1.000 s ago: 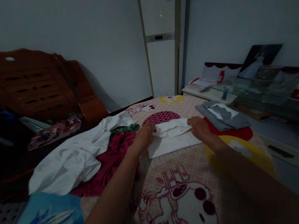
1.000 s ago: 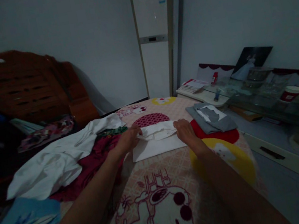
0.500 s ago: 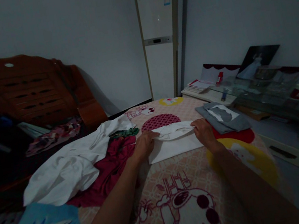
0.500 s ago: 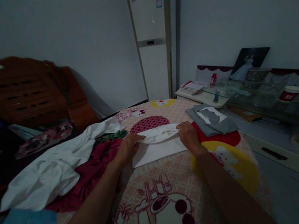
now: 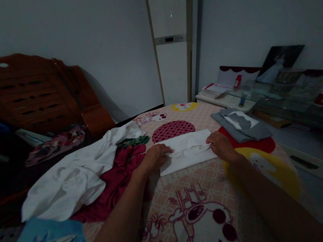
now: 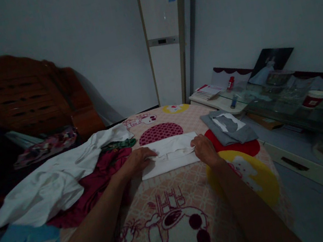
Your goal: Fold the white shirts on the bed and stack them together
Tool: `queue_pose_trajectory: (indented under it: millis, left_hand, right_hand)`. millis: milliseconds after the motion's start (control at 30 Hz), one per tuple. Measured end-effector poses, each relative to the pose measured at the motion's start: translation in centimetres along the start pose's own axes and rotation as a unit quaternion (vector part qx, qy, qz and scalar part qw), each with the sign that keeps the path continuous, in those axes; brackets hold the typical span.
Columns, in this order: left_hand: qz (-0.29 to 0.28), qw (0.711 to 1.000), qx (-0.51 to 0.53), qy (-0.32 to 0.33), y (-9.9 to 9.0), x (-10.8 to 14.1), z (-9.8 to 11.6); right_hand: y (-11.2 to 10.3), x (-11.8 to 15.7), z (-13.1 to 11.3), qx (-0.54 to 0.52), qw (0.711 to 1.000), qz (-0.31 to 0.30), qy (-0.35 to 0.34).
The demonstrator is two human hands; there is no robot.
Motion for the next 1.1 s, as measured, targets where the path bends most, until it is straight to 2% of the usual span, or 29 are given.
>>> queue_pose_trajectory:
  millis: [100,167,233,333,533,600,700,733,833,900,967,1067,1100]
  left_hand:
    - [-0.022,0.997,0.07,0.009,-0.4,0.0,0.3]
    - [0.016,0.993,0.116,-0.001,-0.9,-0.4,0.4]
    - [0.073,0.988,0.133,-0.003,-1.2,-1.0,0.5]
    - [0.107,0.989,0.1,0.015,-0.2,-1.8,1.3]
    - [-0.005,0.998,-0.025,0.056,4.4,-2.1,2.5]
    - [0.0,0.998,-0.032,0.055,4.6,-1.9,2.5]
    - [0.048,0.997,-0.015,0.051,3.7,-1.8,2.6]
    - [0.048,0.997,-0.015,0.055,3.6,-1.8,2.7]
    - [-0.009,0.997,-0.041,0.067,4.2,-1.7,3.0]
    - [-0.034,0.995,-0.061,0.066,4.7,-1.6,3.0]
    - [-0.032,0.995,-0.07,0.063,4.7,-1.5,3.0]
    - [-0.027,0.995,-0.075,0.064,4.8,-1.6,2.9]
    - [-0.027,0.995,-0.075,0.064,4.8,-1.6,2.9]
  right_hand:
    - [-0.4,0.1,0.6,-0.018,0.999,-0.005,0.033]
    - [-0.8,-0.2,0.7,-0.041,0.998,0.033,0.044]
    - [-0.9,-0.9,0.1,-0.064,0.995,0.08,0.018]
    - [0.1,-2.1,-2.0,-0.084,0.99,0.107,-0.039]
    - [4.2,-2.4,-4.7,-0.064,0.996,-0.038,-0.052]
    - [4.4,-2.1,-4.9,-0.05,0.996,-0.046,-0.053]
    - [4.2,-1.6,-5.0,-0.033,0.998,-0.03,-0.055]
    - [4.2,-1.5,-5.1,-0.03,0.998,-0.027,-0.056]
    - [4.1,-1.4,-5.4,-0.036,0.997,-0.021,-0.064]
    - [3.5,-1.5,-5.0,-0.054,0.997,0.011,-0.06]
    - [2.1,-1.5,-3.8,-0.077,0.994,0.075,-0.034]
    - [-0.5,-0.7,-0.1,-0.109,0.974,0.189,0.059]
    - [-1.1,-0.2,1.5,-0.125,0.965,0.209,0.101]
Point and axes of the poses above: each hand's wrist, its own x-axis away from the middle knuckle, its own y-axis out of the palm, z = x × y, the point moved 6 cm from there along -x, towards the middle knuckle, and after that the axes turned 9 degrees about -y, right-handed, at the moved point
